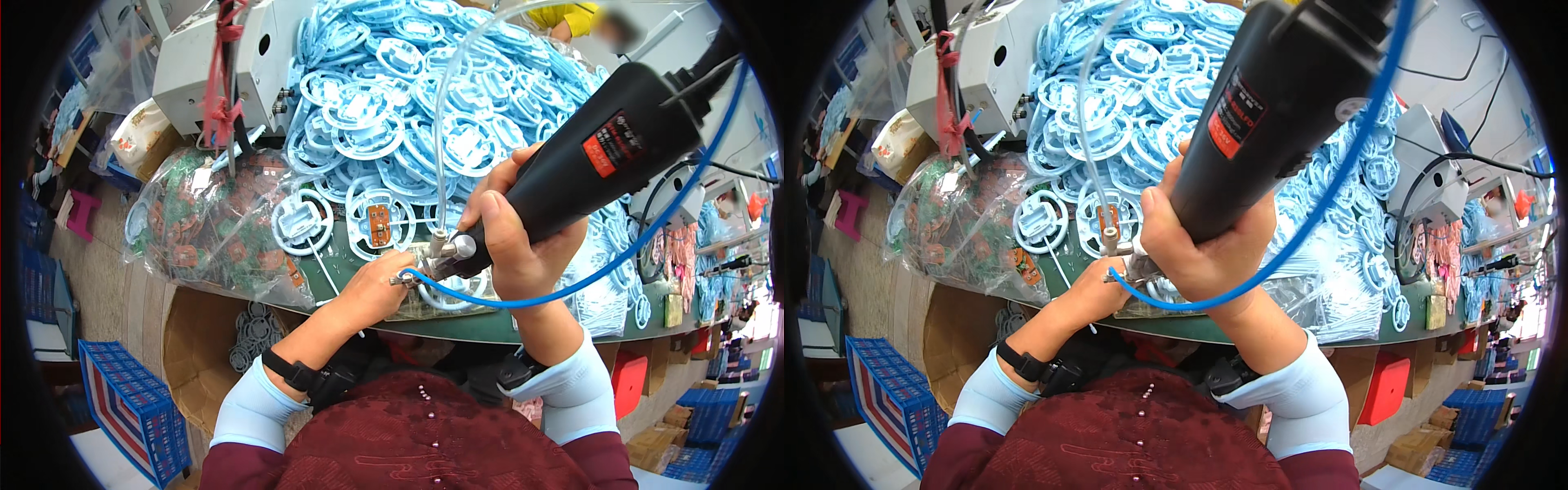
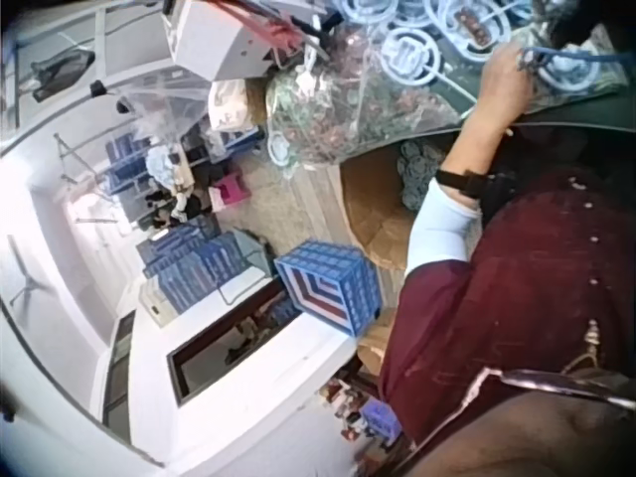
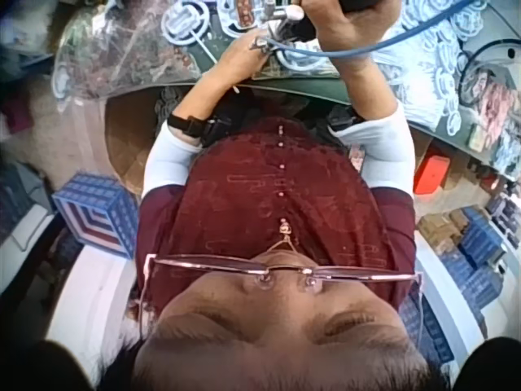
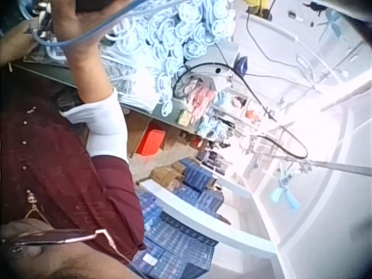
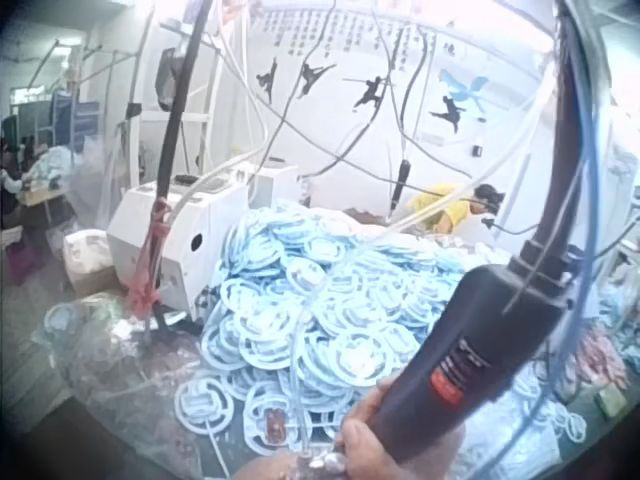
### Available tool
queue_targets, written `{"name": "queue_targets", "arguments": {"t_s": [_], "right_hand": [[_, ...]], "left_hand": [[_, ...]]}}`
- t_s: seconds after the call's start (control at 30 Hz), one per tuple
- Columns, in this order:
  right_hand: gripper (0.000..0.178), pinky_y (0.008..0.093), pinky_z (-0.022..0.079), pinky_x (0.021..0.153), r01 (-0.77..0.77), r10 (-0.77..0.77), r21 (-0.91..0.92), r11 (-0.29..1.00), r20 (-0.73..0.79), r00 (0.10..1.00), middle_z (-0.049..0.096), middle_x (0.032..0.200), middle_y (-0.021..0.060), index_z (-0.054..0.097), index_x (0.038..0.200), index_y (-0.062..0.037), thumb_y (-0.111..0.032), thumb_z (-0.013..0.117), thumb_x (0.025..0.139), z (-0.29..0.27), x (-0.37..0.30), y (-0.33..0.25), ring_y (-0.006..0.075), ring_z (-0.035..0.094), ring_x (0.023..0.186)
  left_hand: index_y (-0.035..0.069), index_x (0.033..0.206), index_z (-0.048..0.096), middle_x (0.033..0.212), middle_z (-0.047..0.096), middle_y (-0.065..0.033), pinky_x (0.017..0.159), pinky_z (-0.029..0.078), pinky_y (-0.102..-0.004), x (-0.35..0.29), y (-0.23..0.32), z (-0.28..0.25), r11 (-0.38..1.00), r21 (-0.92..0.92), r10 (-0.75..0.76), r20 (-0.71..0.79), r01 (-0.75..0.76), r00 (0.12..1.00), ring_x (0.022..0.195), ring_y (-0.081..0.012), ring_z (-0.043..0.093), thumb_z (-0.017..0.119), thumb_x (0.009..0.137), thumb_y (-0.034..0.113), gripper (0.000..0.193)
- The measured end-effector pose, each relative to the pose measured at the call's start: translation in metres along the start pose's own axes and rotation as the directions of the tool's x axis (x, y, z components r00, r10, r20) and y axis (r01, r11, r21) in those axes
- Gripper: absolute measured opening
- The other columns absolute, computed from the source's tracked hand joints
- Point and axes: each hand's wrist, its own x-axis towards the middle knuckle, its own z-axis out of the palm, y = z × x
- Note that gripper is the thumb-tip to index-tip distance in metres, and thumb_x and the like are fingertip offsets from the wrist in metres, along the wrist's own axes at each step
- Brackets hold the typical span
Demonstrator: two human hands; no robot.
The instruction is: Assemble small plastic components into circular frames using a specialized handheld heating tool.
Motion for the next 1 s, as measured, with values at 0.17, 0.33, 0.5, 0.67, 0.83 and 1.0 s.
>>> {"name": "queue_targets", "arguments": {"t_s": [0.17, 0.33, 0.5, 0.67, 0.83, 1.0], "right_hand": [[0.044, 0.0299, 0.051, 0.056, -0.027, 0.038, 0.141, 0.990, -0.082, 0.996, 0.053, 0.076, 0.0106, 0.041, 0.123, 0.0061, -0.003, 0.056, 0.082, -0.013, 0.019, -0.035, 0.0182, 0.057, 0.060], [0.046, 0.0304, 0.050, 0.055, -0.008, 0.013, 0.104, 0.994, -0.045, 0.999, 0.052, 0.076, 0.0110, 0.041, 0.125, 0.0061, -0.005, 0.055, 0.083, -0.016, 0.027, -0.046, 0.0183, 0.057, 0.060], [0.046, 0.0303, 0.050, 0.057, -0.017, 0.015, 0.099, 0.995, 0.022, 1.000, 0.054, 0.077, 0.0117, 0.042, 0.125, 0.0049, -0.001, 0.056, 0.081, -0.012, 0.015, -0.029, 0.0191, 0.059, 0.063], [0.045, 0.0298, 0.050, 0.057, -0.035, 0.034, 0.128, 0.991, 0.010, 0.999, 0.054, 0.077, 0.0115, 0.043, 0.124, 0.0045, 0.000, 0.057, 0.081, -0.006, 0.013, -0.024, 0.0187, 0.059, 0.062], [0.042, 0.0295, 0.049, 0.056, 0.015, -0.014, 0.075, 0.997, -0.015, 1.000, 0.054, 0.076, 0.0115, 0.043, 0.121, 0.0036, 0.000, 0.057, 0.081, -0.004, 0.013, -0.015, 0.0184, 0.058, 0.060], [0.038, 0.0291, 0.049, 0.058, 0.041, -0.041, 0.050, 0.998, 0.002, 0.999, 0.054, 0.076, 0.0108, 0.044, 0.117, 0.0019, 0.004, 0.056, 0.081, -0.002, 0.010, -0.016, 0.0181, 0.059, 0.061]], "left_hand": [[0.003, 0.087, 0.060, 0.082, 0.058, -0.0140, 0.071, 0.050, -0.0417, 0.001, -0.005, 0.000, 0.998, 0.038, 0.045, -0.020, -0.044, 0.999, 0.079, -0.0344, 0.059, 0.067, 0.075, 0.000, 0.014], [0.003, 0.086, 0.060, 0.081, 0.058, -0.0141, 0.070, 0.050, -0.0424, 0.011, 0.003, -0.011, 0.998, 0.042, 0.033, 0.049, -0.036, 0.998, 0.079, -0.0355, 0.059, 0.068, 0.074, 0.002, 0.015], [0.005, 0.091, 0.066, 0.086, 0.057, -0.0106, 0.071, 0.051, -0.0416, 0.020, 0.005, -0.023, 0.999, 0.041, -0.043, 0.218, 0.035, 0.975, 0.084, -0.0330, 0.061, 0.058, 0.068, -0.008, 0.027], [0.006, 0.092, 0.065, 0.086, 0.057, -0.0103, 0.071, 0.051, -0.0418, 0.017, -0.005, -0.013, 1.000, -0.018, 0.007, 0.132, -0.005, 0.991, 0.084, -0.0334, 0.061, 0.061, 0.068, -0.007, 0.028], [0.006, 0.094, 0.064, 0.086, 0.057, -0.0095, 0.070, 0.051, -0.0419, 0.018, -0.004, -0.011, 1.000, -0.005, 0.011, 0.105, -0.010, 0.994, 0.082, -0.0332, 0.061, 0.063, 0.068, -0.005, 0.027], [0.007, 0.092, 0.064, 0.085, 0.057, -0.0090, 0.069, 0.051, -0.0414, 0.016, -0.012, -0.006, 0.997, -0.015, 0.071, 0.062, -0.070, 0.996, 0.082, -0.0326, 0.062, 0.063, 0.070, -0.004, 0.025]]}}
